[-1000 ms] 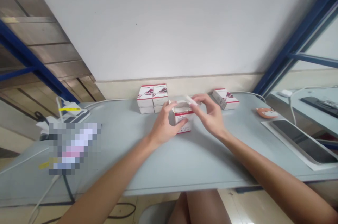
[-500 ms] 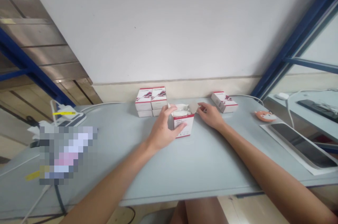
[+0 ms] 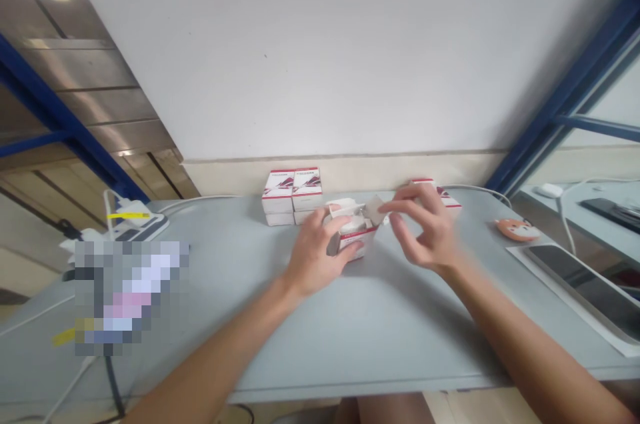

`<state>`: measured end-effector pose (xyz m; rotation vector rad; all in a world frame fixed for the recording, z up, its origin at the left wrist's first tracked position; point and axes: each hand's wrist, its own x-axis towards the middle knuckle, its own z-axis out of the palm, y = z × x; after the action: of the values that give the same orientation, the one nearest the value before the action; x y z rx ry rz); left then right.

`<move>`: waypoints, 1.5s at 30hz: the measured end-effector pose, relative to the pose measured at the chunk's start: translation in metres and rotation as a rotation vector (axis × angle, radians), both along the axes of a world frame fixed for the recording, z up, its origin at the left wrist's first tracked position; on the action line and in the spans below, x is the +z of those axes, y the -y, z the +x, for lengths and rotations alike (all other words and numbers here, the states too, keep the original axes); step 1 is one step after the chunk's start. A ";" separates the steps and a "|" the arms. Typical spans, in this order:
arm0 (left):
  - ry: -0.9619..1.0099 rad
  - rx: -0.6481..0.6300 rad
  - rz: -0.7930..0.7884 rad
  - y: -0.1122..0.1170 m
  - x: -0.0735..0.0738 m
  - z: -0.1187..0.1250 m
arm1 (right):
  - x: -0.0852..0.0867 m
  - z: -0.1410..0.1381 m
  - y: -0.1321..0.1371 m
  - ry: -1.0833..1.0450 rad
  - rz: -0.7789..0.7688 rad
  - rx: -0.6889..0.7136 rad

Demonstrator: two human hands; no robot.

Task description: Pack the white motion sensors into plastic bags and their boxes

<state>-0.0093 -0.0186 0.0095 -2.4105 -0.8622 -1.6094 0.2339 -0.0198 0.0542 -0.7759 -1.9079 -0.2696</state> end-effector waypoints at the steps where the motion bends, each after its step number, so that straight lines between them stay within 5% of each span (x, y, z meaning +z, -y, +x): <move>1: -0.012 0.027 0.046 0.000 0.001 0.000 | 0.001 -0.002 0.004 0.079 -0.003 0.024; 7: -0.064 0.143 0.156 0.000 0.006 -0.003 | -0.015 0.000 -0.002 0.283 -0.043 0.005; 12: -0.189 0.107 0.300 0.002 0.013 -0.006 | -0.021 0.000 -0.006 0.330 0.048 -0.020; 21: -0.245 0.100 0.243 0.003 0.018 -0.007 | -0.023 -0.012 -0.003 0.468 0.006 -0.093; 41: -0.160 0.076 0.155 0.002 0.015 -0.007 | -0.010 -0.005 -0.001 0.181 -0.171 0.139; 45: -0.122 0.087 0.139 0.001 0.015 -0.007 | -0.010 0.000 -0.008 -0.088 -0.106 0.005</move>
<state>-0.0166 -0.0199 0.0242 -2.3148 -0.7947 -1.4257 0.2338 -0.0117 0.0443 -0.8397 -1.8525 -0.1302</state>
